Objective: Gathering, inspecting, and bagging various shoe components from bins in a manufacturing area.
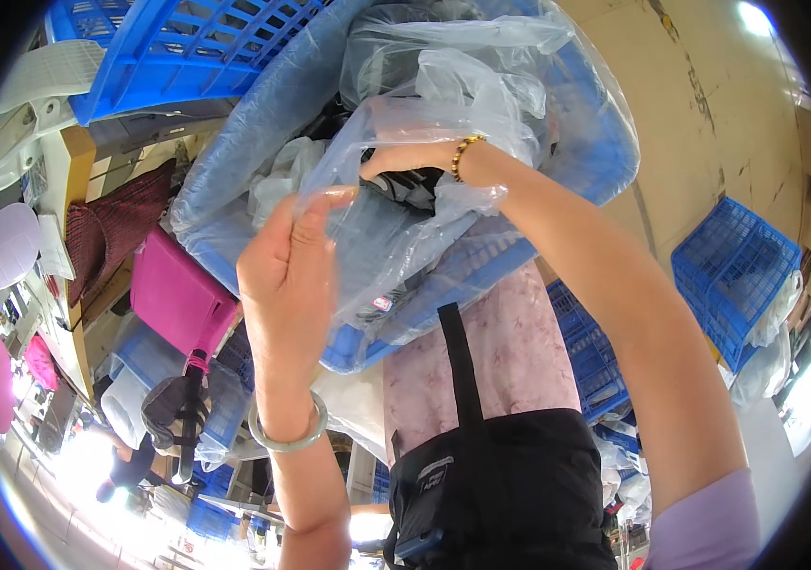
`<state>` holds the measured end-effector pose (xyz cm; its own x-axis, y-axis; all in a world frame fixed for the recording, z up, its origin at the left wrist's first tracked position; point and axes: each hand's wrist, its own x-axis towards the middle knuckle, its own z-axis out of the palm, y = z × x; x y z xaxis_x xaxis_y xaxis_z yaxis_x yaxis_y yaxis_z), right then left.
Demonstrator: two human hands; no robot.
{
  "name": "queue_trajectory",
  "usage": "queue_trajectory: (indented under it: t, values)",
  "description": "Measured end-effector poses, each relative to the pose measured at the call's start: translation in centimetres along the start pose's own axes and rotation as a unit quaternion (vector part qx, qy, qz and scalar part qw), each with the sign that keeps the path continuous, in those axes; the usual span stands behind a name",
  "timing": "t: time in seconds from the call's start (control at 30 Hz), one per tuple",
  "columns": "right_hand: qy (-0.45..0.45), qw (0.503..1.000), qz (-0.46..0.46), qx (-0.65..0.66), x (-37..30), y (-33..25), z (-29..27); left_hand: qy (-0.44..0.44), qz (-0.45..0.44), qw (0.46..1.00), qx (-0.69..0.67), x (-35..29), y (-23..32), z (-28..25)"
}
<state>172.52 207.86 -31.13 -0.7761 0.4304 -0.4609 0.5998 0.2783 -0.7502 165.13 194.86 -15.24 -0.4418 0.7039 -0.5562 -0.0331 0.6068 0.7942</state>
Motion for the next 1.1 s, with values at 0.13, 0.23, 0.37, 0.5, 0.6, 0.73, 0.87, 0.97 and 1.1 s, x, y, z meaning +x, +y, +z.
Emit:
queue_trajectory:
  t: [0.13, 0.23, 0.37, 0.5, 0.6, 0.73, 0.87, 0.97, 1.1]
  values:
    - [-0.073, 0.996, -0.05, 0.017, -0.8, -0.4, -2.1, -0.003, 0.031, 0.999, 0.037, 0.0, 0.4, 0.5]
    - [0.009, 0.999, -0.034, -0.021, -0.9, 1.3, -1.7, -0.019, 0.044, 0.998, 0.033, -0.1, 1.0, 0.8]
    - [0.007, 0.999, -0.03, -0.029, -1.9, 1.0, -1.6, -0.001, 0.054, 0.996, 0.07, -0.4, 0.5, 0.5]
    - [-0.019, 0.991, -0.078, -0.104, -5.6, 1.9, -1.5, 0.055, -0.038, 0.998, 0.015, -0.7, -1.2, -1.2]
    - [-0.178, 0.975, -0.086, -0.104, -9.6, 0.6, -3.2, 0.083, -0.085, 0.993, 0.01, -0.9, -4.0, -4.3]
    - [-0.442, 0.866, -0.128, 0.196, -11.2, -3.6, -10.0, 0.086, -0.107, 0.989, 0.062, -1.6, -5.9, -4.9]
    - [0.309, 0.934, -0.099, -0.15, -8.0, -2.7, -12.7, 0.045, -0.087, 0.99, 0.104, -1.8, -5.1, -4.5]
    - [0.369, 0.855, -0.132, -0.339, -4.5, 4.5, -12.7, 0.017, -0.065, 0.985, 0.16, -1.5, -3.4, -3.2]
    - [0.145, 0.976, 0.137, -0.089, -4.2, 5.5, -13.0, -0.094, -0.086, 0.947, 0.295, -1.5, -1.4, -3.5]
